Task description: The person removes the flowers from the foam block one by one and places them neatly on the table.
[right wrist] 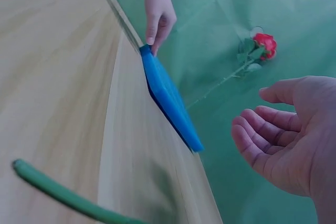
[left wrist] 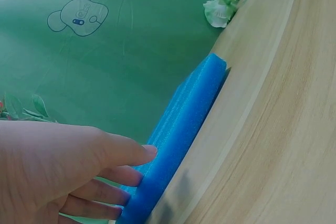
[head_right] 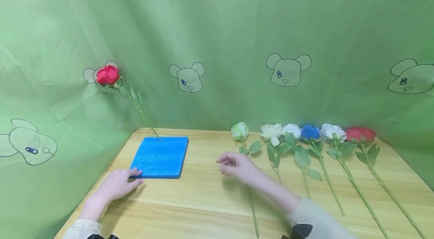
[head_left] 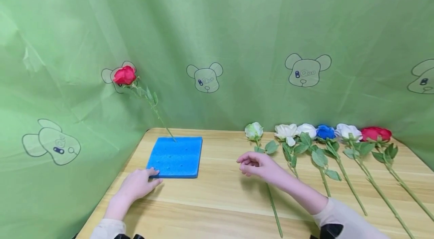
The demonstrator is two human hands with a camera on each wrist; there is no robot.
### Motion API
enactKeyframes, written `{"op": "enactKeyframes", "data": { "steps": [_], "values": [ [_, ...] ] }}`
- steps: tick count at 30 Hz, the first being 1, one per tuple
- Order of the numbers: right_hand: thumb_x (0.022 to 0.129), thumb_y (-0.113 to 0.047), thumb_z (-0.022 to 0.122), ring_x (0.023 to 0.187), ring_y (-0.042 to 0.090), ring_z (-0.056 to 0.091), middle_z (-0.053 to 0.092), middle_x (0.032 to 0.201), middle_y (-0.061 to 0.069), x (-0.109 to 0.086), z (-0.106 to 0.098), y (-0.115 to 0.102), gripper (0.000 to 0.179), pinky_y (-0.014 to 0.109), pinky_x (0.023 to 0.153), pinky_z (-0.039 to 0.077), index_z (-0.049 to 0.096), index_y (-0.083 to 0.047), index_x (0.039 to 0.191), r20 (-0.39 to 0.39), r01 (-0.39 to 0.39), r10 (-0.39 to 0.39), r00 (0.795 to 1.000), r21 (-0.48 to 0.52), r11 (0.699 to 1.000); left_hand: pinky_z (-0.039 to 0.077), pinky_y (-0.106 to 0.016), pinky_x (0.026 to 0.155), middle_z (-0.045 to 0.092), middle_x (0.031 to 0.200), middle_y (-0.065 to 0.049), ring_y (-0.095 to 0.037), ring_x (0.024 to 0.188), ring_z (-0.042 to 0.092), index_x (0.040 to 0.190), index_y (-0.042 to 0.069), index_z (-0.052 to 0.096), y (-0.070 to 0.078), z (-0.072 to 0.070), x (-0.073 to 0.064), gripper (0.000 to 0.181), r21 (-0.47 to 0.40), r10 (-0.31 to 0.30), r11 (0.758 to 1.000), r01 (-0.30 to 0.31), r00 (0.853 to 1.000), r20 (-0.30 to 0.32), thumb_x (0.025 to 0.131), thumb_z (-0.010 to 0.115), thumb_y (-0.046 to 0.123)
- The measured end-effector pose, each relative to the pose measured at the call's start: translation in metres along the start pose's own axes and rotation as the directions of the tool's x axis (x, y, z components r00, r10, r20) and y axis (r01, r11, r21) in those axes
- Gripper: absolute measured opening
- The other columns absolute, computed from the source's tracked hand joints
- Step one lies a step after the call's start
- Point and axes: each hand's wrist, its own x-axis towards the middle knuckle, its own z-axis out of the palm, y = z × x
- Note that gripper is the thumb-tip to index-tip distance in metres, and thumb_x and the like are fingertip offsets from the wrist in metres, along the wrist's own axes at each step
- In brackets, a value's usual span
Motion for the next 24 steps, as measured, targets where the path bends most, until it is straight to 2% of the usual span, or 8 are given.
{"op": "enactKeyframes", "data": {
  "steps": [7, 14, 24],
  "values": [
    [0.094, -0.013, 0.062, 0.084, 0.013, 0.062, 0.066, 0.099, 0.019, 0.027, 0.016, 0.000, 0.030, 0.034, 0.077, 0.061, 0.060, 0.006, 0.117, 0.026, 0.056, -0.056, 0.998, -0.020, 0.998, 0.048, -0.059, 0.098, 0.062, 0.131, -0.021, -0.044, 0.119, 0.059, 0.122, 0.010, 0.068, 0.001, 0.000, 0.000, 0.044, 0.008, 0.000, 1.000, 0.000, 1.000, 0.006, 0.090, 0.067, 0.040],
    [0.094, -0.014, 0.063, 0.086, 0.014, 0.063, 0.065, 0.100, 0.014, 0.054, 0.029, 0.003, 0.028, 0.044, 0.084, 0.059, 0.062, 0.003, 0.116, 0.030, 0.021, -0.021, 0.999, 0.006, 1.000, 0.048, -0.059, 0.098, 0.062, 0.131, -0.020, -0.044, 0.119, 0.059, 0.122, 0.011, 0.068, 0.001, 0.001, 0.002, 0.044, 0.017, -0.004, 1.000, 0.004, 1.000, 0.001, 0.089, 0.067, 0.040],
    [0.094, -0.013, 0.061, 0.088, 0.016, 0.065, 0.066, 0.102, 0.017, 0.094, 0.053, 0.003, 0.028, 0.043, 0.086, 0.059, 0.061, 0.005, 0.116, 0.019, 0.016, -0.017, 1.000, 0.059, 0.998, 0.048, -0.059, 0.098, 0.062, 0.131, -0.021, -0.045, 0.118, 0.059, 0.122, 0.010, 0.068, 0.000, 0.002, 0.001, 0.044, 0.021, -0.006, 1.000, 0.006, 1.000, 0.000, 0.090, 0.067, 0.039]
  ]
}}
